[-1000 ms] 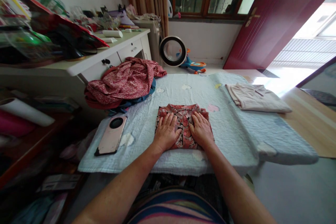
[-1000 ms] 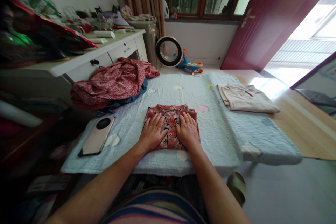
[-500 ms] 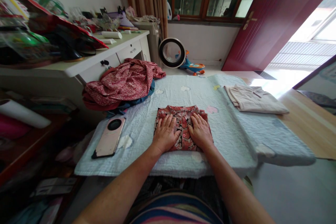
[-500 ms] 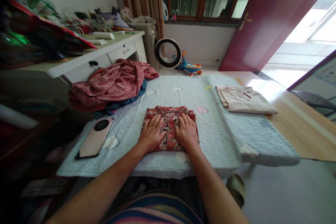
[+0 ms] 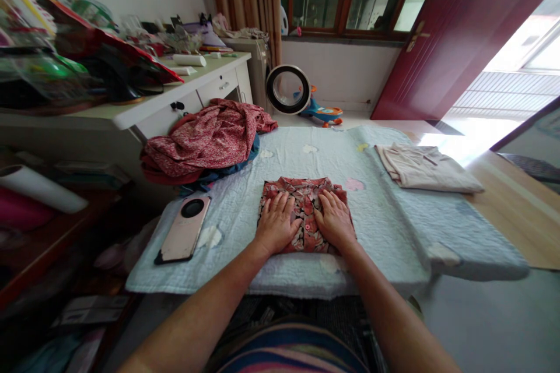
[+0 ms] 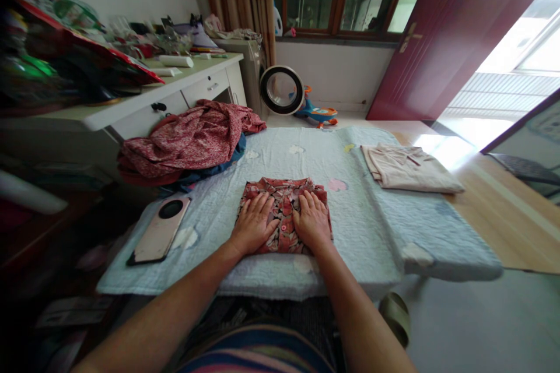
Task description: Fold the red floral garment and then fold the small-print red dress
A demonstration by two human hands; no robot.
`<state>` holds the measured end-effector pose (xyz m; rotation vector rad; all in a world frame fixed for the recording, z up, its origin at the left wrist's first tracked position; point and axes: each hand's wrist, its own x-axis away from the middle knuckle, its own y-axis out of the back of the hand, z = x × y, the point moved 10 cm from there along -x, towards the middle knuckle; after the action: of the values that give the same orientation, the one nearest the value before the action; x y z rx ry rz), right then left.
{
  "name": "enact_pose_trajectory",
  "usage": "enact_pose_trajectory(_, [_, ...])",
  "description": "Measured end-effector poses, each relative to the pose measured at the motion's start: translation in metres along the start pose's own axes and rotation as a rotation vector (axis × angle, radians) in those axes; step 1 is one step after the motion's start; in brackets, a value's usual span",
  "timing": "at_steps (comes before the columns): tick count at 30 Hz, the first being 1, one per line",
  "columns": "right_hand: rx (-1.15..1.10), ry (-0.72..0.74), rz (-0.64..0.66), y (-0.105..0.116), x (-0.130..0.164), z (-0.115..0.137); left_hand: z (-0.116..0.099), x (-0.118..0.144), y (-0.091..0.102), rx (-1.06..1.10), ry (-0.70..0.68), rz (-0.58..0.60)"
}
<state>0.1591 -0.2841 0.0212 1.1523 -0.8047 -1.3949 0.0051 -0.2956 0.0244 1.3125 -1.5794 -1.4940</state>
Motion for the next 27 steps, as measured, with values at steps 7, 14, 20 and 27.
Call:
enact_pose_trajectory(7, [-0.228, 0.126, -0.031, 0.030, -0.016, -0.004, 0.019, -0.016, 0.018, 0.080, 0.008, -0.007])
enact_pose_trajectory(14, [-0.049, 0.038, -0.064, 0.013, -0.012, -0.019, 0.038, -0.018, 0.003, -0.013, 0.084, 0.041])
enact_pose_trajectory(20, [-0.042, 0.028, -0.065, 0.006, -0.010, -0.019, 0.040, -0.019, -0.003, 0.016, 0.085, 0.041])
enact_pose_trajectory(27, [-0.227, 0.024, -0.226, 0.046, -0.012, -0.035, 0.067, -0.015, 0.023, 0.385, 0.162, -0.140])
